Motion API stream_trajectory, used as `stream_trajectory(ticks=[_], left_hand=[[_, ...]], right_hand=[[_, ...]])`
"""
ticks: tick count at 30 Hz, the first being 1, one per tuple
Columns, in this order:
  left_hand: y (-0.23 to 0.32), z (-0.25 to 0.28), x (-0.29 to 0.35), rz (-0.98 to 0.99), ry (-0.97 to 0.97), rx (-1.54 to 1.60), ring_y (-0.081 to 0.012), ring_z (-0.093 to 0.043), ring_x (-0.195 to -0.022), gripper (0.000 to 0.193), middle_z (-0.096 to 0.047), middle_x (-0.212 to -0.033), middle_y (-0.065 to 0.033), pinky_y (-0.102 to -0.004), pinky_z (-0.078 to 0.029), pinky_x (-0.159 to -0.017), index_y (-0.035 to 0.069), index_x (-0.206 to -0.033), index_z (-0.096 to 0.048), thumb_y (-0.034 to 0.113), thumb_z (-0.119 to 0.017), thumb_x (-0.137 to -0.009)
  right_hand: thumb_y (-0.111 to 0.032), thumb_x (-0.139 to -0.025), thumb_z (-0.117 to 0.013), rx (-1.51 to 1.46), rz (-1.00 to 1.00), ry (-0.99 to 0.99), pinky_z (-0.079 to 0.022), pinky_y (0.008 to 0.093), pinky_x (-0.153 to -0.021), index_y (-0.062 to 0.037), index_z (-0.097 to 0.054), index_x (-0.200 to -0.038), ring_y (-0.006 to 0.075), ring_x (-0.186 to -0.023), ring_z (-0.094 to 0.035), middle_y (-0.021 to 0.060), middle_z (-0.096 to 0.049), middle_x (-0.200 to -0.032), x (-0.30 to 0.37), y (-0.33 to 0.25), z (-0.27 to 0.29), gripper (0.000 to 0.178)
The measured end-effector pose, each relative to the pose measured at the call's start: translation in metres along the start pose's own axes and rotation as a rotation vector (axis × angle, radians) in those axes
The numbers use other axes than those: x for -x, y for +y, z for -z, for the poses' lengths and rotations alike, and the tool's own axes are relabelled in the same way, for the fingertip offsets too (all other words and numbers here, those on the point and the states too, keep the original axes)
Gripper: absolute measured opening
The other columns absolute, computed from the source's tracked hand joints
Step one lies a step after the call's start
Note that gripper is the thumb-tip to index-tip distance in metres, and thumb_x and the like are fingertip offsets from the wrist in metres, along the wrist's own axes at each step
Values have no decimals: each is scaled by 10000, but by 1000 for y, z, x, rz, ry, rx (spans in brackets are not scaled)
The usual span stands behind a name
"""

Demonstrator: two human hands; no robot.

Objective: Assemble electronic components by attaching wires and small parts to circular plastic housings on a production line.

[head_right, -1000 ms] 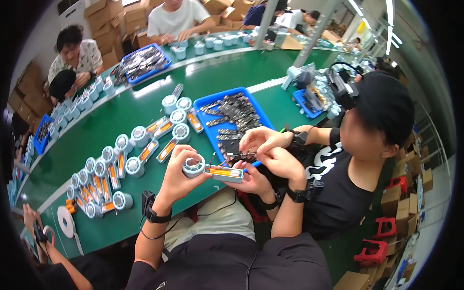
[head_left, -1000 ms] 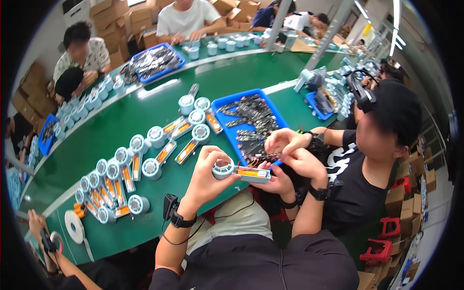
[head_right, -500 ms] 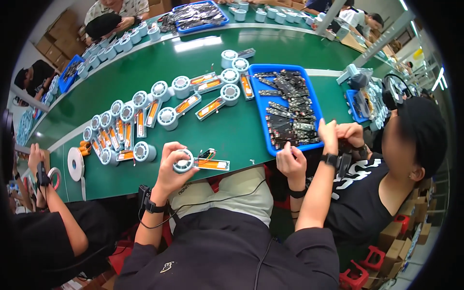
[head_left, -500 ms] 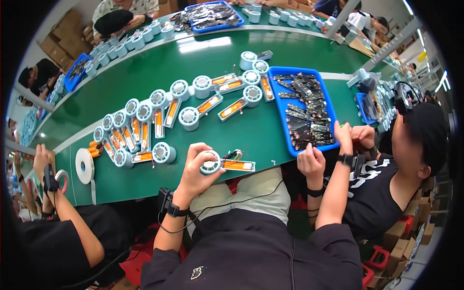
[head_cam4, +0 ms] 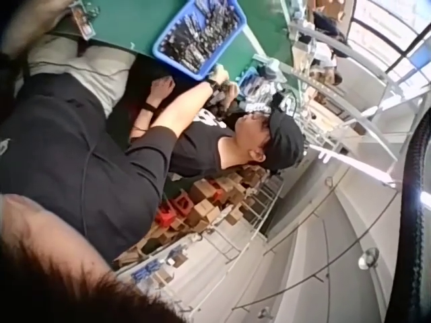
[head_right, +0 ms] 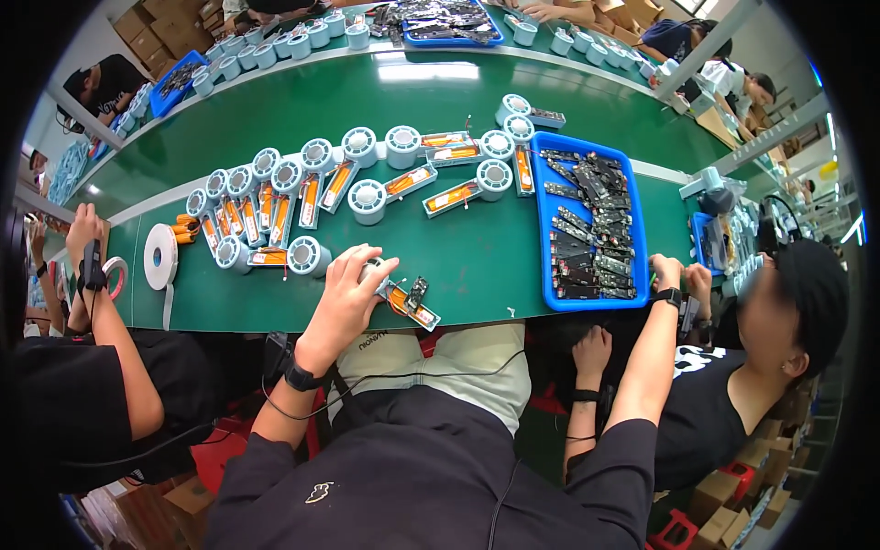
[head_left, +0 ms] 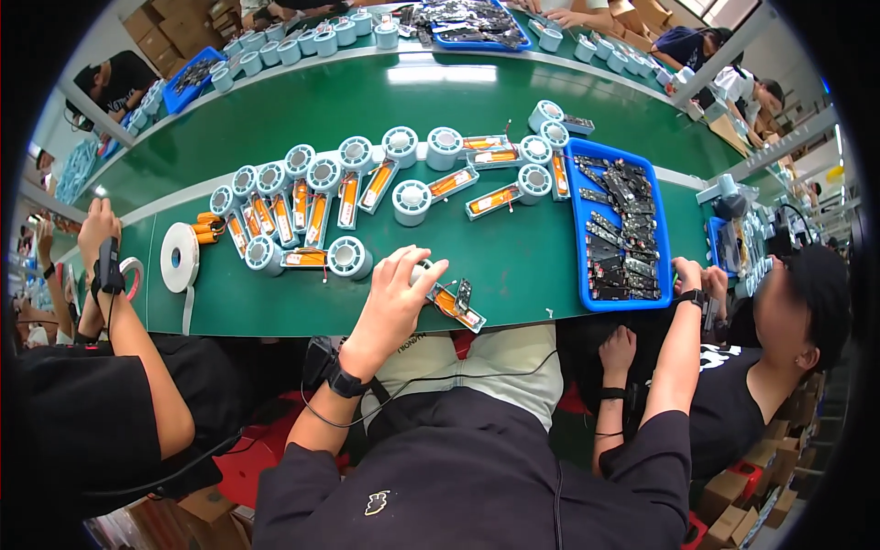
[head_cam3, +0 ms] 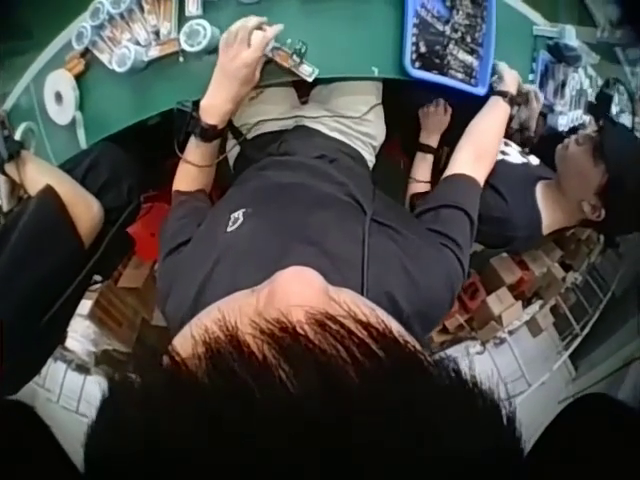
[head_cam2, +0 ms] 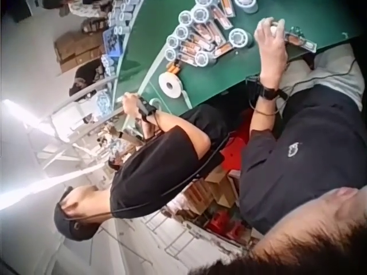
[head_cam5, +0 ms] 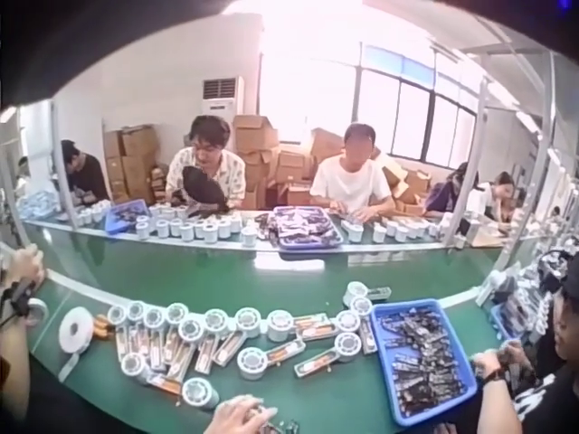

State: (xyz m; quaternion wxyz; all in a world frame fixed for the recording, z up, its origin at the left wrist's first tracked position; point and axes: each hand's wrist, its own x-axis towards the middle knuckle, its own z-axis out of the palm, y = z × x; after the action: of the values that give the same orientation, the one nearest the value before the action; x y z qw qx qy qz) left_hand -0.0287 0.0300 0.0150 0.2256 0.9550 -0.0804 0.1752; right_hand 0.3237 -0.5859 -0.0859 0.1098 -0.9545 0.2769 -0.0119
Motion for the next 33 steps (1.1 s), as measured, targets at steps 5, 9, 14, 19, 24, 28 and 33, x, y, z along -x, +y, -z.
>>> stream_trajectory(ticks=[5,9,14,19,24,28,33], left_hand=[[35,35,8,140,25,20,-310,-571,-1185,560,-573,-1239,-134,-422,-485,-933,109,-1317,-612,66,-793,-789],[57,25,20,378,-115,314,-293,-691,-850,468,-686,-953,-126,-399,-531,-697,111,-1276,-629,165,-795,-841],[76,-17,8,442,6,183,-273,-573,-489,420,-591,-588,-59,-390,-490,-526,74,-1226,-651,198,-816,-859],[57,-24,6,441,1,213,-212,-570,-473,358,-580,-569,-59,-341,-486,-524,27,-1202,-641,167,-770,-900],[44,-22,18,614,-82,773,-153,-646,-686,238,-680,-836,-80,-290,-527,-628,-1,-1140,-626,82,-687,-925],[30,-33,40,654,-103,1166,-164,-655,-868,197,-660,-1025,-87,-327,-560,-807,3,-1115,-609,31,-636,-921],[20,-49,56,591,120,1740,-187,-641,-1029,191,-611,-1053,-106,-462,-520,-1035,1,-1128,-570,16,-593,-939]], right_hand=[[-257,-714,-767,-220,75,99,-567,448,-844,0,-752,-978,348,-814,-717,161,-704,-766,-18,6,9,369],[-261,-726,-744,-123,144,319,-544,453,-890,17,-761,-992,373,-869,-700,210,-722,-848,17,-30,12,385],[-254,-737,-729,-119,295,570,-525,463,-934,13,-754,-1044,402,-978,-675,245,-715,-992,43,-64,37,408],[-140,-831,-677,-553,561,691,-538,395,-900,34,-693,-1155,306,-970,-675,197,-682,-1085,117,-118,81,368],[-3,-905,-560,-1240,857,-163,-548,291,-761,24,-639,-1222,145,-813,-645,80,-668,-956,271,-179,69,328],[-80,-956,-569,-1344,796,-544,-548,337,-794,57,-624,-1233,197,-864,-647,130,-637,-1035,375,-192,16,313],[-75,-966,-651,-940,1147,-49,-540,369,-827,72,-594,-1296,266,-987,-635,169,-567,-1152,427,-196,-7,365]])
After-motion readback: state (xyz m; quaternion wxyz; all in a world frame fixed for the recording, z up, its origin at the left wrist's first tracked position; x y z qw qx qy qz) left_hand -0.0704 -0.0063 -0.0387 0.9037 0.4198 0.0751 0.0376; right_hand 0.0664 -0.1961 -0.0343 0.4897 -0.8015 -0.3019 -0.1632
